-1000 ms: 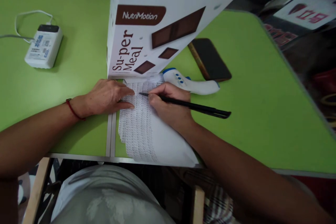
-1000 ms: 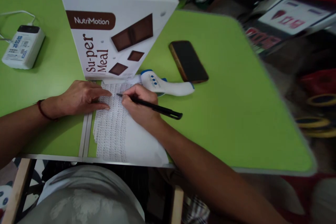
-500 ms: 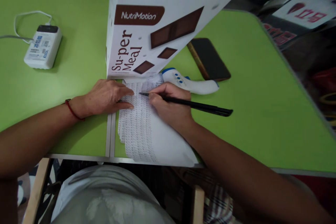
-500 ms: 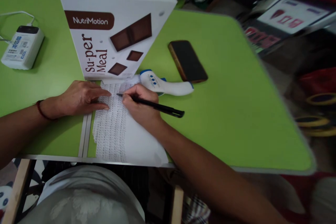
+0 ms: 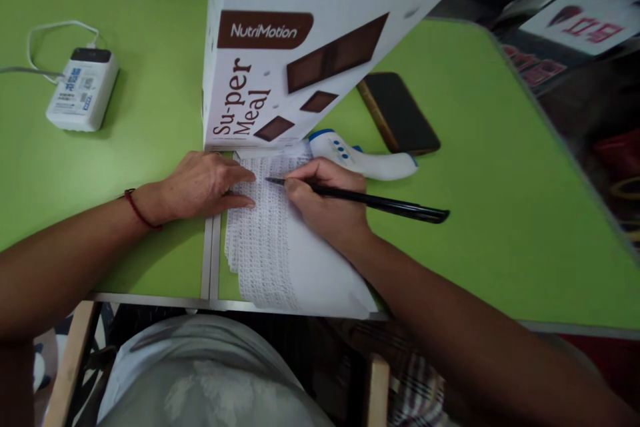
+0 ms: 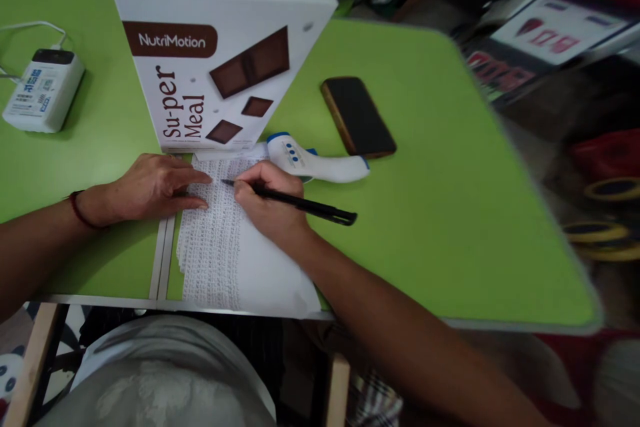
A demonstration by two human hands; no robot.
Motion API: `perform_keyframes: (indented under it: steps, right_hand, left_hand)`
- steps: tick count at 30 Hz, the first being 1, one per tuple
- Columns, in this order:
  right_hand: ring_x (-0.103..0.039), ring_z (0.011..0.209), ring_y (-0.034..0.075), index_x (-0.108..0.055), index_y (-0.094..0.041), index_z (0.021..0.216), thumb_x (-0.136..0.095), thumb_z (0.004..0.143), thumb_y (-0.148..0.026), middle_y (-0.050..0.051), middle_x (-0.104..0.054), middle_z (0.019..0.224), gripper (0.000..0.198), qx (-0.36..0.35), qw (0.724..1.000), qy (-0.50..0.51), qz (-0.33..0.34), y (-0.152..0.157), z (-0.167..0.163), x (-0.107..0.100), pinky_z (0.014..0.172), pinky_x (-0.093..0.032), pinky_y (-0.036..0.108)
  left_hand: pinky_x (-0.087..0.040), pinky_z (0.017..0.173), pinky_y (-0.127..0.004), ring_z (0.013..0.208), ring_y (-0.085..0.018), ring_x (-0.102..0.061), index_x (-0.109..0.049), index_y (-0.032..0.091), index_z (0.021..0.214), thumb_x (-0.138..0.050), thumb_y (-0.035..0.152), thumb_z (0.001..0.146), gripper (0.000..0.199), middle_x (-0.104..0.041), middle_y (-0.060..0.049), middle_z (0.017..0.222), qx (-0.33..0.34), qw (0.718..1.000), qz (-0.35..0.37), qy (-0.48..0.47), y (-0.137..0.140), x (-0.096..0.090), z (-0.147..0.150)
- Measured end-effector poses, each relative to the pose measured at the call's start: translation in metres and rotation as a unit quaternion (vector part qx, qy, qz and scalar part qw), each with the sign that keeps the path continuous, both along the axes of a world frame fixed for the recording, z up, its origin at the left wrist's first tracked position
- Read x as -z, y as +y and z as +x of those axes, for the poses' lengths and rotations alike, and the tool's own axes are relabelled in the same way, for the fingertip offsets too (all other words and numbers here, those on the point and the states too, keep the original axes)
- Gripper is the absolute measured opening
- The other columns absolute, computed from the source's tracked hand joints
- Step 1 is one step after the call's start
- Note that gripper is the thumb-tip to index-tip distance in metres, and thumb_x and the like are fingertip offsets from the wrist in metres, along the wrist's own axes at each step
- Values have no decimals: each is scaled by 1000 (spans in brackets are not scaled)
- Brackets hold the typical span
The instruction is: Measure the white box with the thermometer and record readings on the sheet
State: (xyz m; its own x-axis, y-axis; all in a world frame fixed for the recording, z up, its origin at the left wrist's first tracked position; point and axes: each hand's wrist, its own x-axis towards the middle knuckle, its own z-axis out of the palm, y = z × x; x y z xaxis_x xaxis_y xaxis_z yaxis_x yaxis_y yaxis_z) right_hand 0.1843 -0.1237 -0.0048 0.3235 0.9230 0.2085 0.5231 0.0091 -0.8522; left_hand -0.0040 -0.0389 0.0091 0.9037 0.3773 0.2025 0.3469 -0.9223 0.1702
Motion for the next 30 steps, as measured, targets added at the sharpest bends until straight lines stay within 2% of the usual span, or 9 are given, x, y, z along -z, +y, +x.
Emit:
perform_keyframes:
  steps: [9,30]
  right_hand:
    - [-48,46,10,-58,-22,59,-57,64,-22,-2,-58,53,6,-41,999,-7,-6,0,-1,-3,45,-40,25]
    - [-47,46,10,-56,-21,57,-56,62,-19,-2,-56,51,5,-9,1000,-3,-23,0,-3,-4,44,-38,25]
  left_hand:
    - [-28,50,-24,64,-15,-60,-68,21,102,-65,47,84,33,-66,-1,75,-4,1000,-6,6,0,0,0]
    - [-30,51,-23,64,-15,-60,-68,20,101,-65,47,84,32,-66,-1,75,-4,1000,-5,6,0,0,0]
